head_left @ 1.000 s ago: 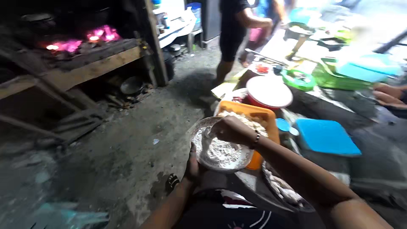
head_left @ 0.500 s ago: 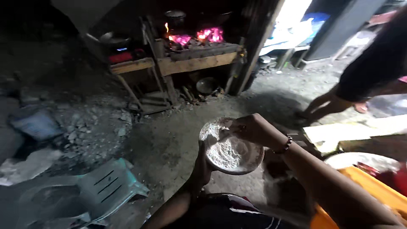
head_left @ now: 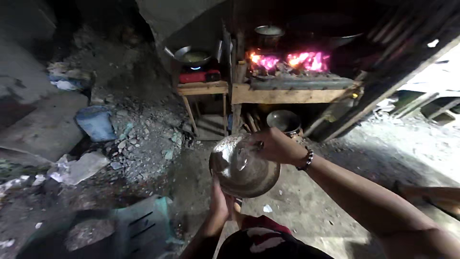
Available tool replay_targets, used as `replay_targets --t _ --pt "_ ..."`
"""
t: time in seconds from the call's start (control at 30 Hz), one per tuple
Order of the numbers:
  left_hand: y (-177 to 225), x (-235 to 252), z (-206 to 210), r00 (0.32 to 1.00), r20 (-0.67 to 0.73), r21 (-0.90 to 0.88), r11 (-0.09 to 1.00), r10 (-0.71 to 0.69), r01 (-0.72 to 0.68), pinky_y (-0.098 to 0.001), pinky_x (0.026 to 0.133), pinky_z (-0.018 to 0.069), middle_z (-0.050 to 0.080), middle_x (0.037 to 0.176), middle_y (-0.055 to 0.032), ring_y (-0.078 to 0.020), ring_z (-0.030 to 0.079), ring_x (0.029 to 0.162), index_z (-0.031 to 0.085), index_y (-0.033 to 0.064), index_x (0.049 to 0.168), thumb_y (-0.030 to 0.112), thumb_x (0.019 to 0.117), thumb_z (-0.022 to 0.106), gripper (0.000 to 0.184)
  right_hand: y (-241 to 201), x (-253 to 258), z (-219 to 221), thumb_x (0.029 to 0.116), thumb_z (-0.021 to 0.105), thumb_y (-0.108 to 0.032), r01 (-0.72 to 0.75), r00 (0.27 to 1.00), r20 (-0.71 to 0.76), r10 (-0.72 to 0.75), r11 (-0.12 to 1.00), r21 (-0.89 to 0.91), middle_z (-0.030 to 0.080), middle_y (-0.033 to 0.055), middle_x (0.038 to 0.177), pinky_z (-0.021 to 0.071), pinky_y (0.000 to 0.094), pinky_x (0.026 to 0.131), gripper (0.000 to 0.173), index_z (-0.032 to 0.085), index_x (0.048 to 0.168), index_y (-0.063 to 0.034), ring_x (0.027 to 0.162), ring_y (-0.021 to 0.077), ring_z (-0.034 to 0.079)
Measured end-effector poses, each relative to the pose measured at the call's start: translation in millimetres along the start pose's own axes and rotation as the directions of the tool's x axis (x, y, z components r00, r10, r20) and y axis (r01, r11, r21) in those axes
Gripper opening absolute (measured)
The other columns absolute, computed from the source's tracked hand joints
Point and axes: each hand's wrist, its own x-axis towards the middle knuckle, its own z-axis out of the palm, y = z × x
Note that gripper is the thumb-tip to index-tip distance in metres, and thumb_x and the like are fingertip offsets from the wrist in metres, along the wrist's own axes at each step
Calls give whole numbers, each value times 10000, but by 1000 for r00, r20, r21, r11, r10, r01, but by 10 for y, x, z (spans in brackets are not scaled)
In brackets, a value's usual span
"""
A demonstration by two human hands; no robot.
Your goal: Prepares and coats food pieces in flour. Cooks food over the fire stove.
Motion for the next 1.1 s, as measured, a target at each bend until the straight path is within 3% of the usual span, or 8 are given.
replay_targets --t 0.23,0.33,0.43,0.53,0.67,0.77,0.9,1.1 --pt "856 1383 182 996 -31 -123 989 80 -83 -435 885 594 651 1304 -66 -191 664 1136 449 185 1485 579 1081 238 603 421 1828 -172 900 726 -149 94 992 75 -100 992 81 733 102 874 588 425 781 142 748 952 -20 817 193 706" --pt "1191 1771 165 993 -5 -82 990 116 -116 -449 838 606 651 1278 -84 -215 678 1089 385 169 1516 607 1071 213 647 449 2476 -232 893 736 -155 110 991 61 -118 987 116 725 85 845 586 392 747 145 746 941 -19 780 162 692" --pt "1507 2263 115 989 -30 -116 982 144 -146 -442 799 619 707 1164 -71 -214 710 1013 499 164 1427 612 1068 237 631 516 3079 -213 898 737 -178 123 988 78 -134 984 129 712 88 825 579 394 728 171 737 938 -12 755 165 677" --pt "1855 2791 43 989 -72 -146 979 131 -140 -446 789 613 709 1151 -70 -214 706 1008 525 181 1400 625 1062 237 628 554 3650 -149 912 736 -189 74 989 114 -91 987 143 718 87 844 579 393 745 183 738 959 -12 769 163 680" --pt "2365 3550 -224 985 54 -125 980 164 -156 -429 822 617 677 1245 -50 -190 689 1082 435 208 1479 610 1067 240 608 673 4428 -11 891 748 -182 112 993 23 -119 976 187 715 48 818 585 312 716 159 748 924 -26 747 89 669" --pt "2808 4091 -359 996 57 -114 991 73 -66 -429 794 627 706 1182 -73 -207 710 1038 498 174 1422 590 1078 221 606 706 5000 25 900 743 -171 11 1000 24 -16 981 195 700 46 816 570 310 711 153 738 932 -21 746 97 658" --pt "3314 4648 -551 996 82 6 1000 -30 30 -473 831 604 678 1223 -100 -239 685 1067 479 160 1444 641 1056 215 672 601 5656 -28 930 724 -120 -130 991 55 121 972 195 707 62 863 577 311 752 113 735 968 -14 787 107 666" --pt "3647 5193 -721 986 163 -11 999 41 -40 -439 950 566 652 1272 -51 -174 641 1149 477 149 1444 599 1067 281 619 667 6366 -235 904 741 -29 -129 988 -50 145 962 241 704 73 785 588 317 651 43 715 929 -4 677 129 668"
